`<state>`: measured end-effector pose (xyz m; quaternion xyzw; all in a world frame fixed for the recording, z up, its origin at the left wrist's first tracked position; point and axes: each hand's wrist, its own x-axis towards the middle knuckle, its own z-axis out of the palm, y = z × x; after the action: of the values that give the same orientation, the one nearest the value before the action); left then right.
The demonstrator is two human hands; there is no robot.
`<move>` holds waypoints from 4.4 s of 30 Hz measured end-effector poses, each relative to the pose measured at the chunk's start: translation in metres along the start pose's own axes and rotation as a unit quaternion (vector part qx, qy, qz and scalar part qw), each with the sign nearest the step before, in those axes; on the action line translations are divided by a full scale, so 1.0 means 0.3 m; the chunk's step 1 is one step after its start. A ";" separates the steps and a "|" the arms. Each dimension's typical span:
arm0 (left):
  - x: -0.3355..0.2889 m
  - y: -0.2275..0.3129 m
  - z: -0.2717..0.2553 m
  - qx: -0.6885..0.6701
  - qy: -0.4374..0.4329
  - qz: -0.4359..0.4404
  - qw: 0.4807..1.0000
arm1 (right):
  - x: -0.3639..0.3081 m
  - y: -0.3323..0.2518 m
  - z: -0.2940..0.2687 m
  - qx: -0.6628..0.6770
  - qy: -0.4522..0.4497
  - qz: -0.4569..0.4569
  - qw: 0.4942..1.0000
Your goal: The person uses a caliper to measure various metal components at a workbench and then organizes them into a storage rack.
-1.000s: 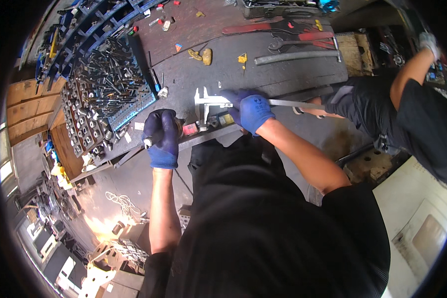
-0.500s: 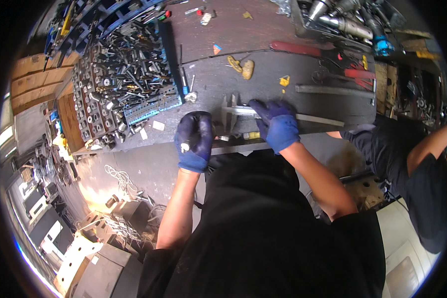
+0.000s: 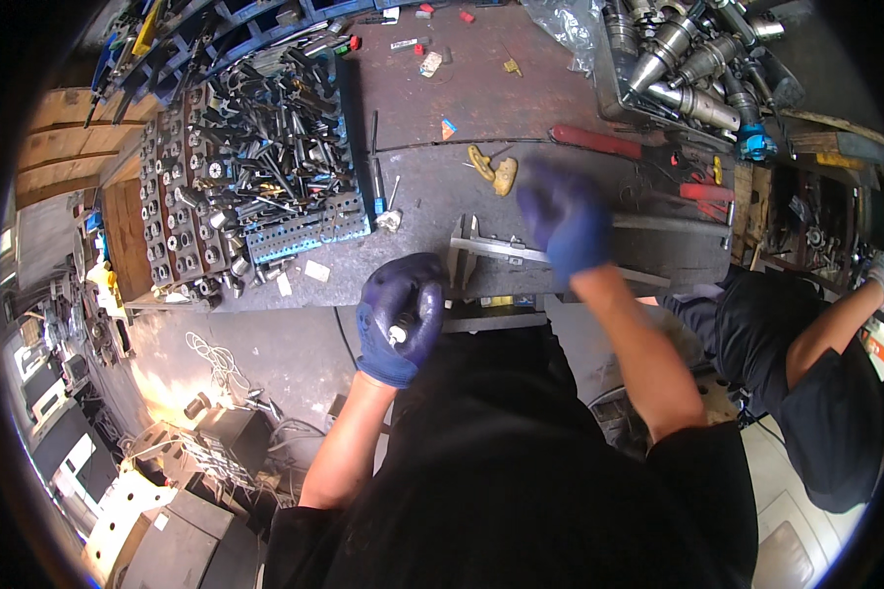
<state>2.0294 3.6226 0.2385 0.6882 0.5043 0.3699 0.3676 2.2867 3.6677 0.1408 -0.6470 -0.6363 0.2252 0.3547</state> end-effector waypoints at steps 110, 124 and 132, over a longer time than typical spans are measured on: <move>-0.070 -0.034 -0.010 -0.073 0.083 -0.152 0.982 | -0.272 -0.222 -0.001 0.329 -0.075 0.381 0.861; -0.107 -0.079 0.001 0.026 0.035 -0.112 0.993 | -0.216 -0.169 0.058 0.379 -0.043 0.427 0.820; -0.122 -0.141 0.024 0.005 0.029 -0.119 0.992 | -0.149 -0.188 0.063 0.355 -0.045 0.363 0.861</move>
<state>2.0099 3.5955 0.1931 0.6140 0.5954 0.3407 0.3904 2.2313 3.6235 0.1635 -0.6518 -0.2489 0.5774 0.4240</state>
